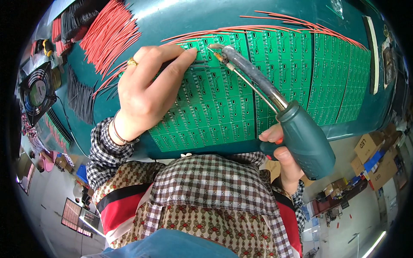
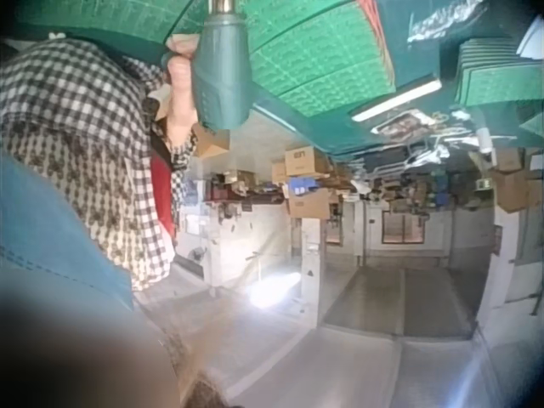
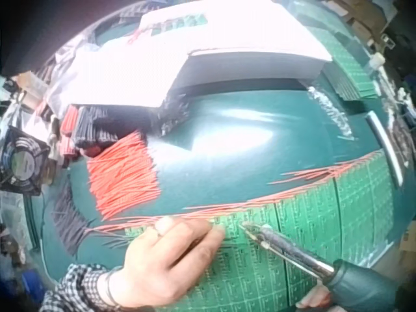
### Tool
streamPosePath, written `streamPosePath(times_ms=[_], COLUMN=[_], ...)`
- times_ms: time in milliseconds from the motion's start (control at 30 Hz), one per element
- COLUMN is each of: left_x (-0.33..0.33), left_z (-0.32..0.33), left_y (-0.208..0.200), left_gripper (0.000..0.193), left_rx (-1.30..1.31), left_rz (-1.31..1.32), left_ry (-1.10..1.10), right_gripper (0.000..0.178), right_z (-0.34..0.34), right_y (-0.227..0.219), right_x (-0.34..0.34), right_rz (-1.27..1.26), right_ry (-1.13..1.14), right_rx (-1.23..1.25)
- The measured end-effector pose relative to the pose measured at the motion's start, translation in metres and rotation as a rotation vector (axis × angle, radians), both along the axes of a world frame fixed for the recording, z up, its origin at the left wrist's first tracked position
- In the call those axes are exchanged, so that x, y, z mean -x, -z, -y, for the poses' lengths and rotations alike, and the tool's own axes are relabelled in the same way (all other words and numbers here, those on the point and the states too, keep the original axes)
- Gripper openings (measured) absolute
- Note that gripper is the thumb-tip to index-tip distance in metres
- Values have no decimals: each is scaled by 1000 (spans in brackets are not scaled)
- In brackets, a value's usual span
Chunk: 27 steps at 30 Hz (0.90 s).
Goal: Soldering red and black wires onto a series of small green circuit boards.
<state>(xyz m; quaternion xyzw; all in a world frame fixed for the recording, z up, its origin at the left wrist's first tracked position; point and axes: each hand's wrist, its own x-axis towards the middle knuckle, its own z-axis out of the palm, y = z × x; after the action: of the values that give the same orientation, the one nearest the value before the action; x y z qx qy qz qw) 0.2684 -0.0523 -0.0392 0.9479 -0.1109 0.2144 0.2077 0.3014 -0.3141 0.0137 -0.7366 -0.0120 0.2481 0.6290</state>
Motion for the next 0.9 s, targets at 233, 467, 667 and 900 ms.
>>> streamPosePath(times_ms=[233,467,667,900], left_x=[3,-11,-15,-32], left_z=[-4,-18,-23,-9], left_y=[-2,-29,-37,-46], left_gripper=[31,25,25,36], left_rx=[91,400,77,-510], left_rz=[-37,-315,-342,-434], left_ry=[-5,-165,-165,-173], right_gripper=[68,66,63,62], right_z=[0,14,27,31], right_y=[1,6,23,29], right_x=[-2,-13,-17,-18], right_rz=[21,-29,-27,-27], right_ry=[13,130,100,97], right_rx=[-16,-220,-326,-397])
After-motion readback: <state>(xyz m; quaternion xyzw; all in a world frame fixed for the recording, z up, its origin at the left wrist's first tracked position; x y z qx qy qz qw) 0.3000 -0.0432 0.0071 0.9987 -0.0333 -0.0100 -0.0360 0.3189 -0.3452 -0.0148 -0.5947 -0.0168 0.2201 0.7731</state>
